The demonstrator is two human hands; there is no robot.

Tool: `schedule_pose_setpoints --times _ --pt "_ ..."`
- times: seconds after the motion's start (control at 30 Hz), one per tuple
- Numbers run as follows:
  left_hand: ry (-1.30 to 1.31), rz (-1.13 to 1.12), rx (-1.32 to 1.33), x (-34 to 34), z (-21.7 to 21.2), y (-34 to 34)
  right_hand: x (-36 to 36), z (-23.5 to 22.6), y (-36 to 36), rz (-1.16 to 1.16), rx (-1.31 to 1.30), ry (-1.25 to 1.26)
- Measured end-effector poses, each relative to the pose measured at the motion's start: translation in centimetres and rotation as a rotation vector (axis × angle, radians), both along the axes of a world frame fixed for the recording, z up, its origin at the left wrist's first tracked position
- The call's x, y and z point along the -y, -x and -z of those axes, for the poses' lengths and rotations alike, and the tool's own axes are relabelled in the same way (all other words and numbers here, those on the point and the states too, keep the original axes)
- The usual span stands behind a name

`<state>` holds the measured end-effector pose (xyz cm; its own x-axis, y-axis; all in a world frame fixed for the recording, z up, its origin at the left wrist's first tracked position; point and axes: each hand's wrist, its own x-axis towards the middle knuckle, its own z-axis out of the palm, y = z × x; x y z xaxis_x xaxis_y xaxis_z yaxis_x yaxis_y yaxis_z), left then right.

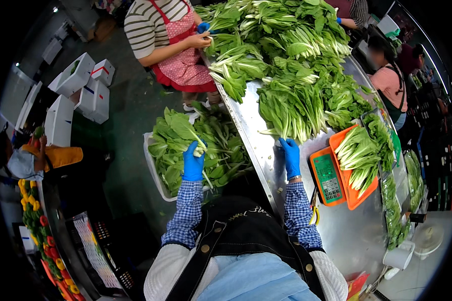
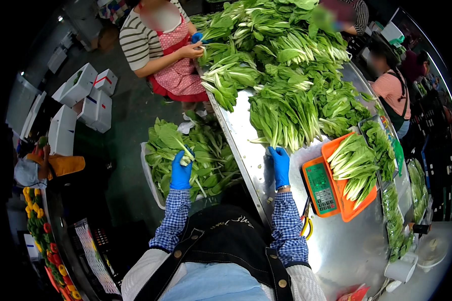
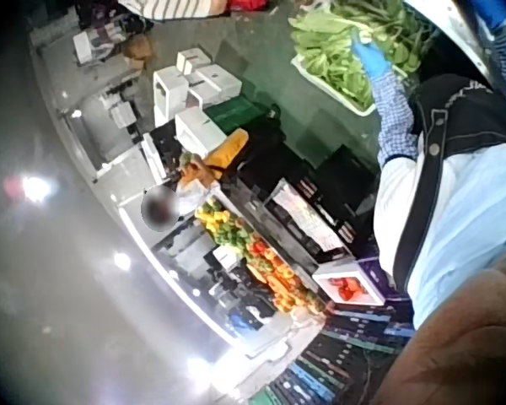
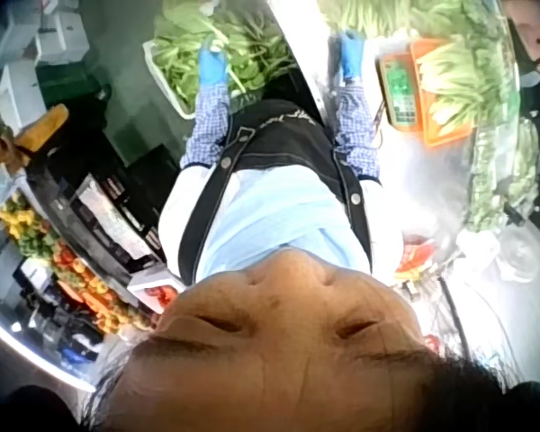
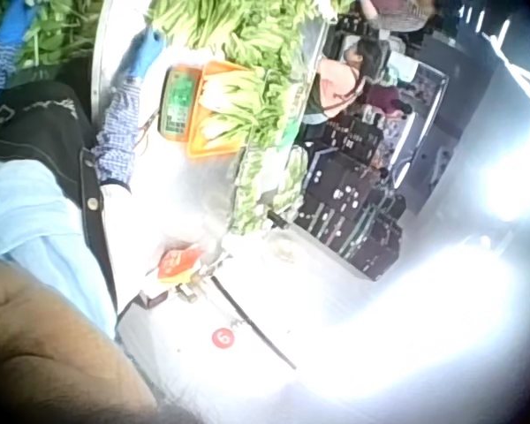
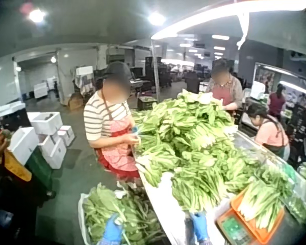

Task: The person puts leafy greens into a plastic bag, seals the bag, and then picks up another bunch of greens to trim the roots with a knife before placing them in a bin.

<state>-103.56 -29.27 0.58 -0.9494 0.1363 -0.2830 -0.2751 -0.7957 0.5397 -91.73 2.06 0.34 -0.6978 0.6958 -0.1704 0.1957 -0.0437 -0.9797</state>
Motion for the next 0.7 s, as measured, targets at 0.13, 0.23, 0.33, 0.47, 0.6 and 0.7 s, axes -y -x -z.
schedule_pose_setpoints --times 0.13,0.23,0.33,0.47,0.6,0.7 --pt "0.053 0.085 -0.049 0.2 0.4 -0.2 2.0 -3.5 0.3 -0.061 -0.140 0.311" --pt "0.008 0.133 -0.017 -0.6 0.3 -0.4 2.2 -4.1 0.7 -0.133 -0.247 0.460" --pt "0.032 0.149 -0.013 -1.4 0.1 -0.6 2.8 -4.5 0.7 -0.170 -0.217 0.416" --pt "0.112 0.178 -0.056 -2.0 1.8 -0.9 4.4 -4.3 1.6 -0.154 -0.203 0.241" --pt "0.267 0.192 -0.110 -4.5 -0.2 -2.9 7.2 -5.6 2.9 -0.141 -0.182 0.083" --pt "0.210 0.234 -0.158 -5.4 -1.8 -3.5 9.8 -6.6 3.6 -0.160 -0.113 -0.199"
